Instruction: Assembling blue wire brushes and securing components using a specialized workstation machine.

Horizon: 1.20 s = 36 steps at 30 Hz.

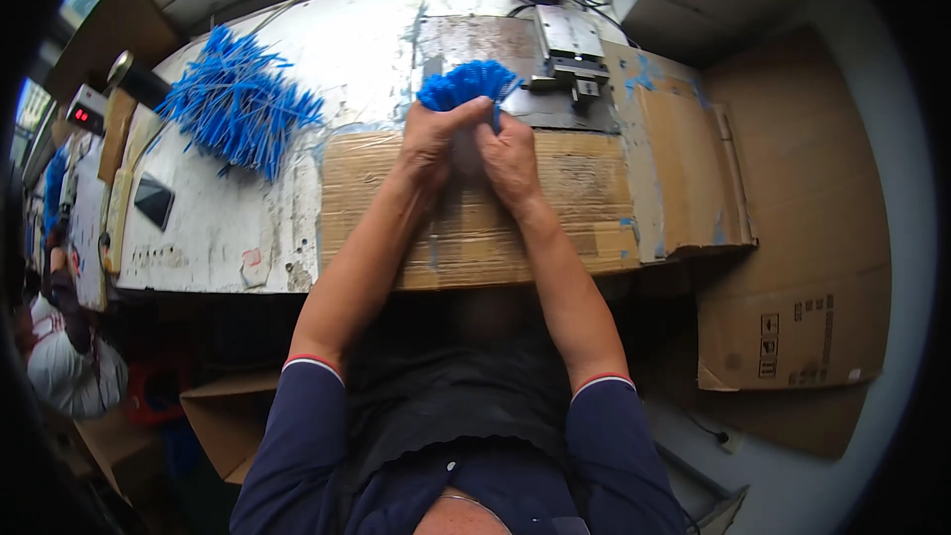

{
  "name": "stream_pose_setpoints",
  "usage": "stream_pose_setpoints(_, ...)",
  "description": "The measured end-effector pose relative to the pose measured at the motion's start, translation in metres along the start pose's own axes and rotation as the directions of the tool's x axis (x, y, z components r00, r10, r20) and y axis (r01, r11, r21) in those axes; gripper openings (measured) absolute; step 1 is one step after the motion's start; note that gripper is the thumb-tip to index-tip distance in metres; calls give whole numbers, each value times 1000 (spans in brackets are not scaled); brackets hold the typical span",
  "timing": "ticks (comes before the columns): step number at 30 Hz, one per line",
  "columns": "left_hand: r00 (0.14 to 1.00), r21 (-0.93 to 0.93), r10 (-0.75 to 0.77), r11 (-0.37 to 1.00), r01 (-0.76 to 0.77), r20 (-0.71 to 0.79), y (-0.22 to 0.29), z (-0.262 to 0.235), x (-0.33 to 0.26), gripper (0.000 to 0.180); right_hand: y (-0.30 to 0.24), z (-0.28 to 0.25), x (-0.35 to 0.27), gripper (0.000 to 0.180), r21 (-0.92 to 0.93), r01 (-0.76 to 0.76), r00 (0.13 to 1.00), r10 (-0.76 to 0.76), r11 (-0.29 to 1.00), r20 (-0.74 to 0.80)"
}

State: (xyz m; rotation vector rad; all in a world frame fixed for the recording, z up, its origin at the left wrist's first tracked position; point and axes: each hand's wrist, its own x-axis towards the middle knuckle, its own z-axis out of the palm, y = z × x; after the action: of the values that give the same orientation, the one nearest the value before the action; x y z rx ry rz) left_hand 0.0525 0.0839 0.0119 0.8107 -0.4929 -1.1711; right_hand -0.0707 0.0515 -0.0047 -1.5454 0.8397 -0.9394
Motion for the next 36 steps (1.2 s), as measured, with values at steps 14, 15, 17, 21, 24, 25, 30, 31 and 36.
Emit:
stream_pose_setpoints(14,998,-120,57,991,-52,37,4,12,-3,25,-40,-18,-10,26,395,-11,993,-36,919,109)
stream_pose_setpoints(15,998,-114,53,992,-48,45,4,12,-3,25,-40,-17,-11,26,400,-13,994,-32,917,106)
stream_pose_setpoints(17,998,-127,50,991,-45,39,2,11,-1,26,-37,-14,-11,26,410,9,997,-41,912,69)
stream_pose_setpoints(21,998,-114,56,992,-53,25,0,10,1,26,-30,-4,-8,24,506,6,998,29,862,-62)
stream_pose_setpoints(24,998,-129,62,990,-57,31,0,13,1,26,-24,-6,-3,24,504,61,995,-15,862,-94)
stream_pose_setpoints(25,998,-139,41,990,-36,36,0,11,2,25,-23,-6,-2,24,505,61,995,-15,861,-95)
stream_pose_setpoints(30,999,-167,3,986,4,44,-2,2,7,23,-18,-6,1,25,463,54,997,-25,885,-69)
stream_pose_setpoints(31,999,-187,-3,982,12,47,-2,2,7,22,-18,-6,1,25,463,54,997,-24,885,-71)
stream_pose_setpoints(36,999,-174,-4,985,12,47,-1,5,5,25,-11,-8,3,27,383,84,995,-56,920,-83)
